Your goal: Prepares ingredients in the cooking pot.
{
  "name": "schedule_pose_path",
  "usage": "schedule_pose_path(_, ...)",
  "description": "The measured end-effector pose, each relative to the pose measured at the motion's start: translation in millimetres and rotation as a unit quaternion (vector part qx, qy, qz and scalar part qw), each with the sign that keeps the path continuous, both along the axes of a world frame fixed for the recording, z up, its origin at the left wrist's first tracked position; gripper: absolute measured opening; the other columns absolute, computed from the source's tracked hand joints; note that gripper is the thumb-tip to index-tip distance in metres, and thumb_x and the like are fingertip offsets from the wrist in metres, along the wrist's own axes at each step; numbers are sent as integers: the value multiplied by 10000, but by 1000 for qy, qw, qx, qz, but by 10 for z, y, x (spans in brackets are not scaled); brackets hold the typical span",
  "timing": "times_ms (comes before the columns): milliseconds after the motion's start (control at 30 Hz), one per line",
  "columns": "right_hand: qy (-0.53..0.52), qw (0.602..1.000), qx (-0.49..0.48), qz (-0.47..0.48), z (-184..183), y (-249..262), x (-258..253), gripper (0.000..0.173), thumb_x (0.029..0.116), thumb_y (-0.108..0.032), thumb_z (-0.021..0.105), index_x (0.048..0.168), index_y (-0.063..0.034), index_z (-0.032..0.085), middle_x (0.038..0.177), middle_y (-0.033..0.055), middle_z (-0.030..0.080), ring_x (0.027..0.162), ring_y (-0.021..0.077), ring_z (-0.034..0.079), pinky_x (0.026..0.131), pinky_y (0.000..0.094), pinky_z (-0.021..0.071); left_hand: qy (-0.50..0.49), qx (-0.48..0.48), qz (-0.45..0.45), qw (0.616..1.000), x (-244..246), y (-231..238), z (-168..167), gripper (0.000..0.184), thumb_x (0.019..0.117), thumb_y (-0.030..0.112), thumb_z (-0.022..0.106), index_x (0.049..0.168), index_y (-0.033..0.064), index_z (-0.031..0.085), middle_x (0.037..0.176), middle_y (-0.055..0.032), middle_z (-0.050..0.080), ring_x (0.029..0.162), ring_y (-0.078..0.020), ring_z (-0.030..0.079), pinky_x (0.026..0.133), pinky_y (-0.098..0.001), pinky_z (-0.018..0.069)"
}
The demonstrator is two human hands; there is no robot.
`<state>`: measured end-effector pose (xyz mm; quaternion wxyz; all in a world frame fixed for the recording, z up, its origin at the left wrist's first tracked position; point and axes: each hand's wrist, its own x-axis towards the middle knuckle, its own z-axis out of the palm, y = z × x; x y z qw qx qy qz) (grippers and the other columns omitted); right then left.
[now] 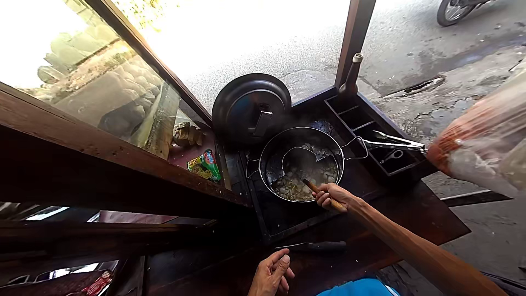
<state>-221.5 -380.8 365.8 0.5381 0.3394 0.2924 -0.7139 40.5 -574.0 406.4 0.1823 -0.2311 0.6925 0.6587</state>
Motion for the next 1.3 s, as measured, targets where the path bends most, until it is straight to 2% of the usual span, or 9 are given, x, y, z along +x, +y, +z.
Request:
schedule_pose_path(467, -79, 995, -57, 18, 308, 564, 161, 230, 1060, -128, 303, 925, -65, 478, 542, -30, 446, 361, -21, 447, 322, 102, 368, -7, 34, 1, 999, -46, 56, -85, 370, 1070, 190, 482, 1350, -26, 593, 795, -42, 728, 551, -89, 640, 548, -228, 563)
schedule_pose_path(700, -40, 997, 1, 65, 330, 568, 177, 219, 1071, -119, 315, 931, -78, 479, 539, -42, 429, 359, -23, 429, 326, 101, 359, -5, 35, -17, 999, -86, 116, -96, 366, 1072, 198, 477, 1341, -19, 597, 799, -25, 727, 555, -76, 631, 548, -219, 552)
schedule_pose_path(900, -77, 996, -35, 15, 372, 644, 224, 229, 1065, -125, 304, 908, -87, 467, 532, -50, 412, 347, -37, 409, 315, 94, 349, -5, 43, -5, 999, -57, 118, -111, 359, 1069, 188, 479, 1331, -23, 605, 795, -34, 731, 554, -80, 637, 547, -217, 554)
schedule_pose_path(1167, -91, 994, -65, -12, 532, 865, 232, 230, 1053, -126, 300, 927, -74, 484, 545, -48, 432, 346, -42, 414, 310, 91, 352, -9, 57, -11, 998, -100, 117, -175, 363, 1073, 204, 478, 1328, -18, 606, 792, -32, 728, 550, -81, 638, 544, -220, 559)
schedule_pose_path(1300, -126, 984, -112, -58, 517, 939, 284, 234, 1042, -124, 295, 934, -65, 494, 562, -46, 456, 355, -48, 431, 320, 80, 363, -3, 69, -24, 997, -200, 167, -151, 365, 1068, 218, 491, 1323, -15, 610, 789, -27, 726, 551, -72, 635, 542, -211, 551)
